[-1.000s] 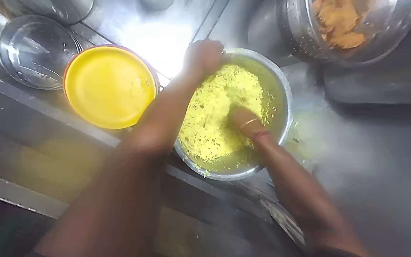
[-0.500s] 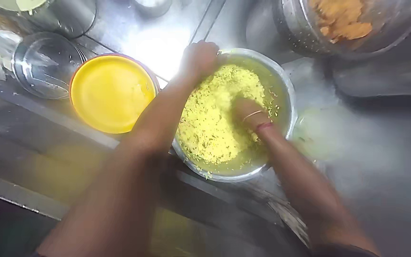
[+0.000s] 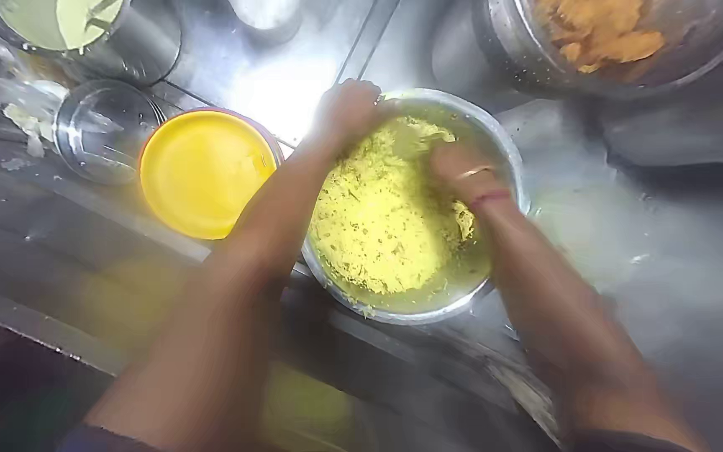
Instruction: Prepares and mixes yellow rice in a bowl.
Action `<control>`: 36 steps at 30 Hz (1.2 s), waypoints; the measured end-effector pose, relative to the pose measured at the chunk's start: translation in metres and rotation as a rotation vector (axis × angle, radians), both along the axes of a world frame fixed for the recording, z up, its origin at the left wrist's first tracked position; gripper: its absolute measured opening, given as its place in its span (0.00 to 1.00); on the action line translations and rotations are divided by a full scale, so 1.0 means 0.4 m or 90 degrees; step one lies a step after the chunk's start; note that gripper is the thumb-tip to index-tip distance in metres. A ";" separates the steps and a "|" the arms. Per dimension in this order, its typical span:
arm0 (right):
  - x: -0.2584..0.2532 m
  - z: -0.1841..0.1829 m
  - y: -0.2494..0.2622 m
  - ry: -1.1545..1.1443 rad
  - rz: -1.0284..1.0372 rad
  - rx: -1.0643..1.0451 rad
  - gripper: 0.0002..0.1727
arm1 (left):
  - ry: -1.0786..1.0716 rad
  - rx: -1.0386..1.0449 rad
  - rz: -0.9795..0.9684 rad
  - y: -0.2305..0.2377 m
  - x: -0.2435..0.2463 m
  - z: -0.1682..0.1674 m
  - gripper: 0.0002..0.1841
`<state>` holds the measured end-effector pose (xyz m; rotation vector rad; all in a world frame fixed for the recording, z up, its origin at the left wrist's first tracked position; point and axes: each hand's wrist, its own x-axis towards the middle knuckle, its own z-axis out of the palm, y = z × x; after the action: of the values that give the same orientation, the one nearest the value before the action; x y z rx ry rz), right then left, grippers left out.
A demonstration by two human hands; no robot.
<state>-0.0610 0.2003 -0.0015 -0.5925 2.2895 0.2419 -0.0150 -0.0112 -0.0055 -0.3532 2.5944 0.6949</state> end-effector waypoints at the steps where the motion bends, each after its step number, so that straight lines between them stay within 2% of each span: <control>1: 0.023 -0.038 -0.045 -0.055 0.024 -0.011 0.21 | 0.000 -0.003 -0.004 -0.003 -0.003 -0.003 0.33; 3: 0.098 -0.101 -0.103 -0.158 0.092 -0.020 0.19 | -0.001 -0.001 -0.003 -0.006 -0.005 -0.002 0.33; 5: 0.166 -0.115 -0.099 -0.229 0.145 0.010 0.18 | 0.003 0.004 0.000 -0.007 -0.004 -0.007 0.31; 9: 0.172 -0.017 0.041 -0.276 0.231 0.152 0.16 | 0.013 0.016 0.002 -0.005 -0.005 -0.004 0.29; 11: 0.126 0.065 0.110 -0.228 0.231 0.185 0.15 | 0.015 0.022 0.003 -0.008 -0.001 -0.007 0.30; 13: 0.067 0.128 0.153 -0.082 0.191 0.165 0.12 | 0.007 0.020 0.006 -0.009 0.001 -0.009 0.31; 15: 0.026 0.179 0.122 0.061 0.088 0.107 0.14 | 0.003 0.018 0.007 -0.004 -0.001 -0.011 0.32; 17: -0.004 0.146 0.060 0.147 0.005 0.049 0.20 | 0.005 0.011 0.003 -0.001 -0.001 -0.008 0.33; 18: -0.008 0.107 0.026 0.138 -0.017 0.016 0.22 | 0.005 0.007 -0.003 -0.001 -0.002 -0.006 0.33; 22: 0.058 -0.044 -0.107 -0.059 0.071 -0.011 0.20 | 0.009 0.007 -0.020 -0.003 -0.001 -0.006 0.33; 24: 0.092 -0.058 -0.132 -0.150 0.148 -0.007 0.22 | 0.014 0.005 -0.031 -0.014 -0.012 -0.009 0.33; 27: 0.146 -0.003 -0.059 -0.206 0.279 0.025 0.25 | 0.018 0.009 -0.025 -0.010 -0.009 -0.016 0.33; 29: 0.157 0.057 0.015 -0.181 0.284 0.059 0.21 | 0.015 0.012 -0.021 -0.007 -0.007 -0.013 0.33; 30: 0.151 0.092 0.047 -0.158 0.267 0.091 0.17 | 0.012 0.012 -0.020 -0.004 -0.004 -0.013 0.33; 32: 0.108 0.143 0.088 -0.032 0.204 0.089 0.10 | 0.017 0.010 -0.011 -0.011 -0.011 -0.011 0.33; 33: 0.084 0.152 0.100 0.047 0.186 0.053 0.09 | 0.015 0.013 -0.003 -0.011 -0.006 -0.013 0.33; 34: 0.062 0.155 0.095 0.097 0.152 0.041 0.13 | 0.011 0.017 0.002 -0.007 0.001 -0.014 0.33; 36: 0.022 0.138 0.054 0.152 0.071 0.038 0.17 | 0.018 0.015 0.009 -0.003 -0.001 -0.006 0.33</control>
<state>-0.0522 0.2217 0.0535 -0.6927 2.4702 0.4545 -0.0154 -0.0126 -0.0079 -0.3574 2.6110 0.7397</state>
